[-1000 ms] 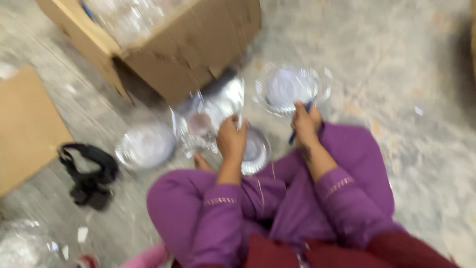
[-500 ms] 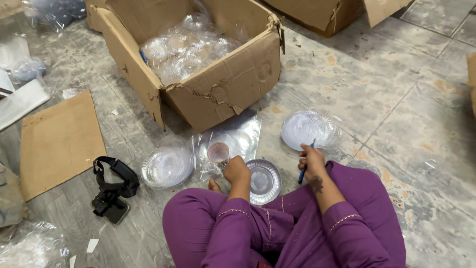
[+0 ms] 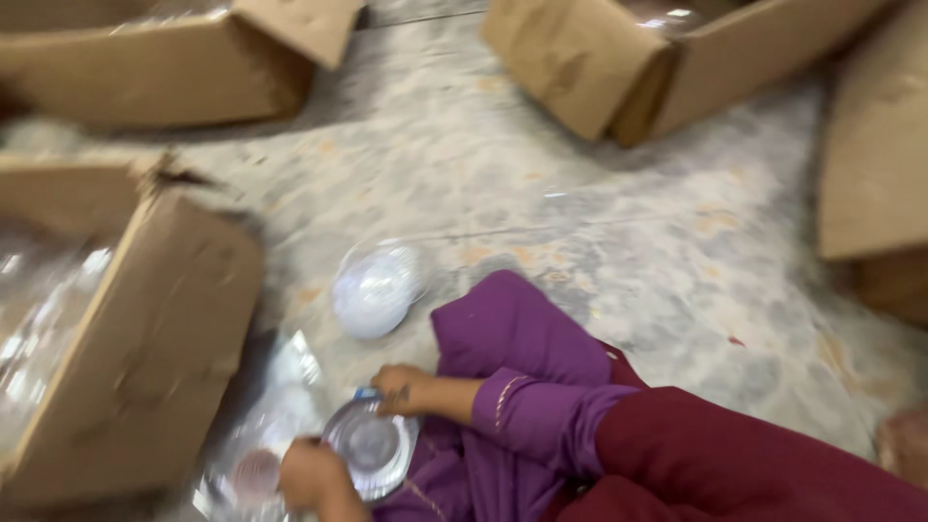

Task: The person sits on the floor and uses a small blue-handled tool to trim the edges of clear plastic plates. They handle each plate one at a time, rotate it while scraping the rim, and place finished plates into a nearby cardboard box.

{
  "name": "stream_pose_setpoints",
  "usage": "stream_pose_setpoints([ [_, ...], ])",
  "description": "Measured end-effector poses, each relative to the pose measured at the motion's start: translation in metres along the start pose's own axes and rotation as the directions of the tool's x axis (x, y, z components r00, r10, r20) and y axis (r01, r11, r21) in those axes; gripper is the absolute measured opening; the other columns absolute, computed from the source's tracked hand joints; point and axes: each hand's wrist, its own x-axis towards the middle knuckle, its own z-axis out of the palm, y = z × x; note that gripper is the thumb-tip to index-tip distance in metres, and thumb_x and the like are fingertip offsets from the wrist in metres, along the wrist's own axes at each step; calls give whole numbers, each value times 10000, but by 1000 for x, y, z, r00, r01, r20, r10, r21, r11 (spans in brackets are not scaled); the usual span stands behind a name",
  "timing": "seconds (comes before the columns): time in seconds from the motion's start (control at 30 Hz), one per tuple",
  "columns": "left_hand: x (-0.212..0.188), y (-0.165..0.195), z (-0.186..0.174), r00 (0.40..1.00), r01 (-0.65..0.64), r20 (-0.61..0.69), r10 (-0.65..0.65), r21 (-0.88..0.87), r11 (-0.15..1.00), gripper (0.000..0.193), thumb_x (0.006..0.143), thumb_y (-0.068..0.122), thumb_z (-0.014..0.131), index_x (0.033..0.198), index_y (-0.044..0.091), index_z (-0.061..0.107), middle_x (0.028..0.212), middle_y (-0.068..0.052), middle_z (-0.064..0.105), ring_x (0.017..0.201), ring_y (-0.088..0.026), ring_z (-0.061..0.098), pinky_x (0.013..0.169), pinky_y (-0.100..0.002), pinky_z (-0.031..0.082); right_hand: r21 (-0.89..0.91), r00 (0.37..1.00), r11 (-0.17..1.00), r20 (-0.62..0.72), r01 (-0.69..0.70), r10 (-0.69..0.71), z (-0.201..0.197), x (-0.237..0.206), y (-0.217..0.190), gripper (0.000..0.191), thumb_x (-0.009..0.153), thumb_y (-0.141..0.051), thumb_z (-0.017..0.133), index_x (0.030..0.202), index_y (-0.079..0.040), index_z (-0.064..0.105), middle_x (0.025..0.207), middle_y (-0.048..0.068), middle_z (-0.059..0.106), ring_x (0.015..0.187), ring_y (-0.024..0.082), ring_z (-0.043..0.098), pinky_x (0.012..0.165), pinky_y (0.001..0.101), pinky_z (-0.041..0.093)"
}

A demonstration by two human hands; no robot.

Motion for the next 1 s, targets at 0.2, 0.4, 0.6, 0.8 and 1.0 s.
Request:
stream_pose_setpoints([
  [0.2,5,1,11,984,-166,-71,166,2,986,168,891,228,741,986,116,825,893,-163,772,854,-337,762,787,-467,593,12,997,997,-18,-81,81,11,-4,1,507,803,-403,780,1152,-49,683,1223,216,620,1126,415,622,942,479,510],
  [0.4,-4,1,3,991,-107,-77,106,-4,994,208,887,305,770,934,107,812,909,-135,761,822,-335,742,701,-473,570,72,989,987,-24,-142,144,15,0,3,548,807,-439,784,1166,-46,653,1231,209,609,1124,394,630,948,450,514],
  [0.6,7,3,-1,996,-72,17,89,-455,887,253,856,264,837,957,44,765,859,-105,784,773,-231,750,730,-360,563,197,994,977,-50,-85,97,0,7,4,545,848,-494,764,1150,-56,645,1065,172,713,998,326,697,871,412,546],
  [0.8,12,3,-25,998,-49,-15,59,-768,639,175,938,128,760,1042,-8,722,889,-87,760,716,-176,742,632,-275,540,419,985,897,-150,137,-80,-9,16,-2,329,957,-387,686,1058,-74,695,958,111,731,886,214,711,794,348,550],
  [1.0,-4,15,-48,994,-61,-104,-40,-807,588,153,982,126,739,1063,-3,722,905,-112,766,772,-198,756,674,-278,559,555,930,830,-276,-51,242,-22,15,-4,292,969,-350,704,1033,-65,711,848,115,701,776,212,647,720,348,530],
])
